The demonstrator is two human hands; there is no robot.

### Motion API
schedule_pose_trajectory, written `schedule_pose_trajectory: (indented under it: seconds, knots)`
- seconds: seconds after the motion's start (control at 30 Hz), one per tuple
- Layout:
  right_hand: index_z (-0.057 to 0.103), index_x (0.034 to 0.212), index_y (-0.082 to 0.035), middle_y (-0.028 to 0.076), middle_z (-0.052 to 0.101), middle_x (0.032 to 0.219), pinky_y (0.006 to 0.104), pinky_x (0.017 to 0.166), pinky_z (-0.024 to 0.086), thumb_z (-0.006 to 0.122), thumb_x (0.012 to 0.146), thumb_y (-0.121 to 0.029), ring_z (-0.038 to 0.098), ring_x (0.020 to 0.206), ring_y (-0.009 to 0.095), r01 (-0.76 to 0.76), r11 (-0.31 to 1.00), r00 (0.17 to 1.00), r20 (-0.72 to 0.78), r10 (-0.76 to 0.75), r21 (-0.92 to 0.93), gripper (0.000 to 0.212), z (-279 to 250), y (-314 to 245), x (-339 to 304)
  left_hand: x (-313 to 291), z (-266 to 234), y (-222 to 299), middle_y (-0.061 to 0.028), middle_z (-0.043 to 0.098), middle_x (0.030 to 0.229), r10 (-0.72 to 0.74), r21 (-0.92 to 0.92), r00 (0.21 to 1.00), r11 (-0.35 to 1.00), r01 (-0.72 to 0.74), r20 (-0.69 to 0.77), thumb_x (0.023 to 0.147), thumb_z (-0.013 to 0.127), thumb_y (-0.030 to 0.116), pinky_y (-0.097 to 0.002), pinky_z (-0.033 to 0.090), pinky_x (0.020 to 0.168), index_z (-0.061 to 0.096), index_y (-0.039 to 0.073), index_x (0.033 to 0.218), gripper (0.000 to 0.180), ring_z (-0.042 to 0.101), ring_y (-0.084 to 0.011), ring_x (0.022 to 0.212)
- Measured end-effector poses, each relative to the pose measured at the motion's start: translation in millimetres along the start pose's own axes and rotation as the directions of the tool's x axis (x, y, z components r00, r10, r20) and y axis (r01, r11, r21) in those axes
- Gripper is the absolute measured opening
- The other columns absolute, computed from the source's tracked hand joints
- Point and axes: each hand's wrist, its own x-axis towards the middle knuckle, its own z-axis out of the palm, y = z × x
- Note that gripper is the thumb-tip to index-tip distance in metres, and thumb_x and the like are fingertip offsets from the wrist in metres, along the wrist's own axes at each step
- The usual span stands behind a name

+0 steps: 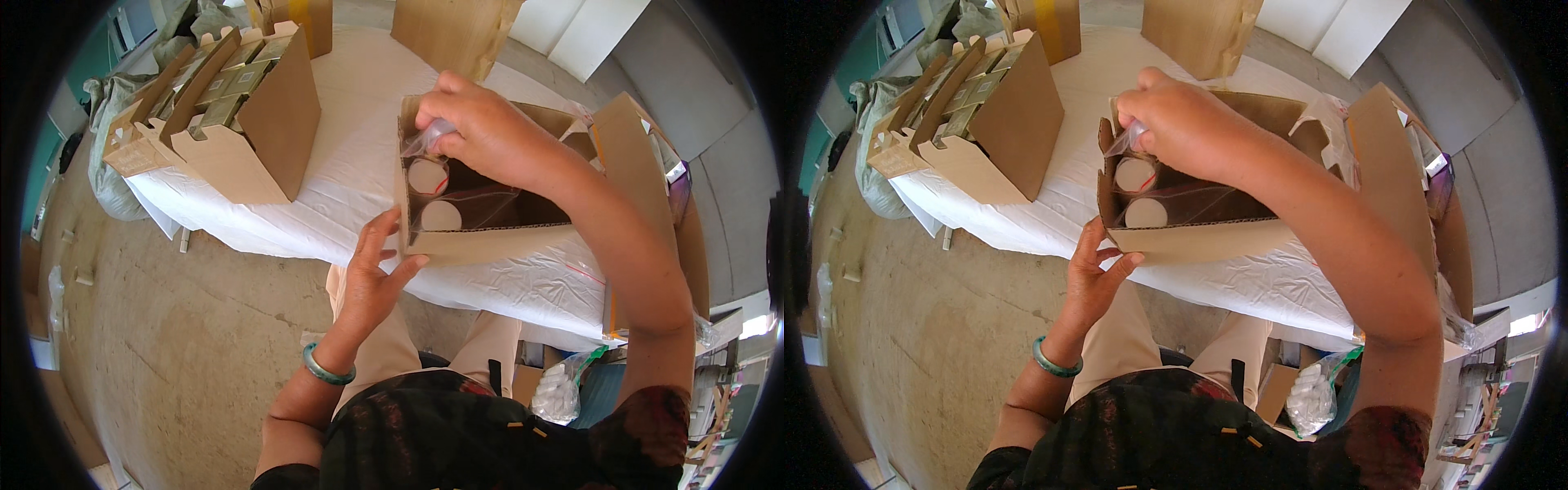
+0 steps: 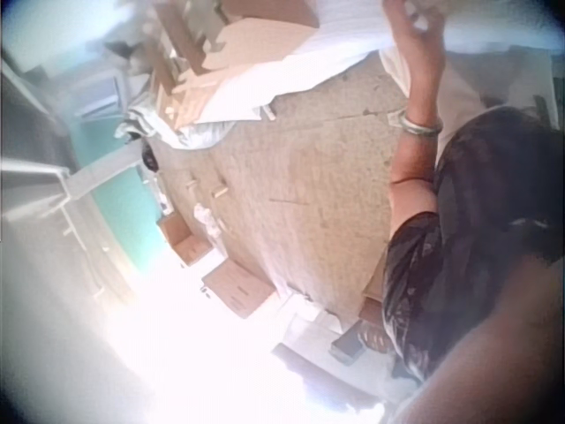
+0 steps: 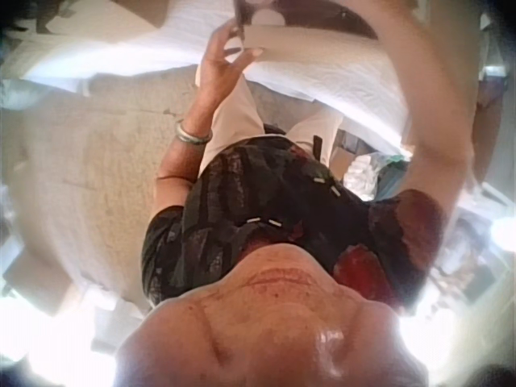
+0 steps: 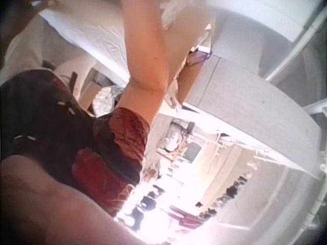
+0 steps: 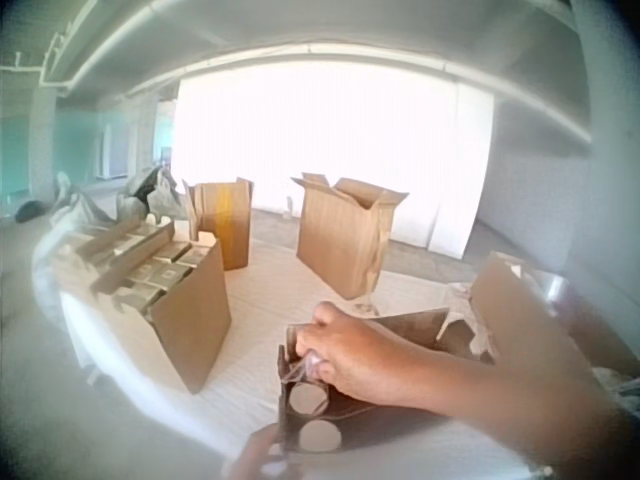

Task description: The person picks up white bottles from a large box, places each bottle into a clear plastic bag, seals the bag, and then places the bagged bottles into a smaller cardboard box.

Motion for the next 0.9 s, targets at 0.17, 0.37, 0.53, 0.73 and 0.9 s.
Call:
schedule_pose_trajectory:
  seconds: [0.17, 0.37, 0.53, 0.73, 0.9]
  knots:
    - [0.055, 0.1, -0.001, 0.01, 0.05, 0.101, 0.035, 0.082, 0.044, 0.054, 0.08, 0.009, 0.054, 0.096, 0.027, 0.011, 0.997, 1.0, 0.011, -0.012, 0.073, 0.022, 16.4, 4.4, -3.1, -0.4, 2.7, 5.0, -0.0093, 0.049, 0.13, 0.02, 0.044, 1.0, 0.999, -0.02, -0.001, 0.075, 0.073, 0.005, -0.0341, 0.049, 0.085, 0.044, 0.011, 0.134, 0.066, 0.052, -0.0221, 0.115]
    - [0.058, 0.104, -0.001, 0.011, 0.055, 0.103, 0.0339, 0.085, 0.045, 0.054, 0.083, 0.004, 0.056, 0.097, 0.026, -0.016, 0.989, 0.992, 0.129, -0.003, 0.147, 0.022, 22.8, 30.2, 1.8, 2.5, 5.9, 3.3, -0.0061, 0.05, 0.123, 0.073, 0.067, 0.997, 0.995, -0.074, 0.009, 0.077, 0.071, 0.0, -0.0318, 0.051, 0.084, 0.044, 0.008, 0.134, 0.063, 0.053, -0.0182, 0.11]
    - [0.06, 0.103, -0.003, 0.013, 0.059, 0.1, 0.0347, 0.084, 0.047, 0.055, 0.082, 0.001, 0.059, 0.094, 0.029, -0.115, 0.981, 0.986, 0.14, 0.093, 0.159, 0.022, 16.0, 15.8, 4.7, 1.1, 6.0, 5.1, -0.0061, 0.05, 0.121, 0.072, 0.043, 0.997, 0.996, -0.072, -0.001, 0.078, 0.069, -0.002, -0.031, 0.051, 0.082, 0.044, 0.006, 0.133, 0.061, 0.053, -0.0169, 0.108]
    - [0.061, 0.101, -0.005, 0.013, 0.059, 0.099, 0.0391, 0.08, 0.047, 0.06, 0.08, -0.005, 0.058, 0.093, 0.033, 0.003, 1.0, 1.0, 0.012, -0.003, 0.019, 0.021, 16.1, 3.0, -3.2, -1.8, 2.7, 2.6, -0.0065, 0.051, 0.126, 0.001, 0.015, 1.0, 1.0, -0.001, 0.014, 0.075, 0.073, 0.006, -0.0325, 0.048, 0.083, 0.045, 0.012, 0.134, 0.065, 0.054, -0.0206, 0.109]
    - [0.06, 0.105, -0.006, 0.012, 0.061, 0.102, 0.0356, 0.079, 0.047, 0.06, 0.084, -0.01, 0.06, 0.093, 0.027, 0.047, 0.999, 0.989, -0.138, -0.049, -0.013, 0.022, -4.7, 3.2, -16.6, -4.4, 4.7, -1.5, -0.0062, 0.051, 0.125, -0.03, 0.013, 1.0, 0.999, 0.03, 0.004, 0.076, 0.073, 0.006, -0.0317, 0.048, 0.081, 0.045, 0.012, 0.133, 0.064, 0.055, -0.02, 0.107]
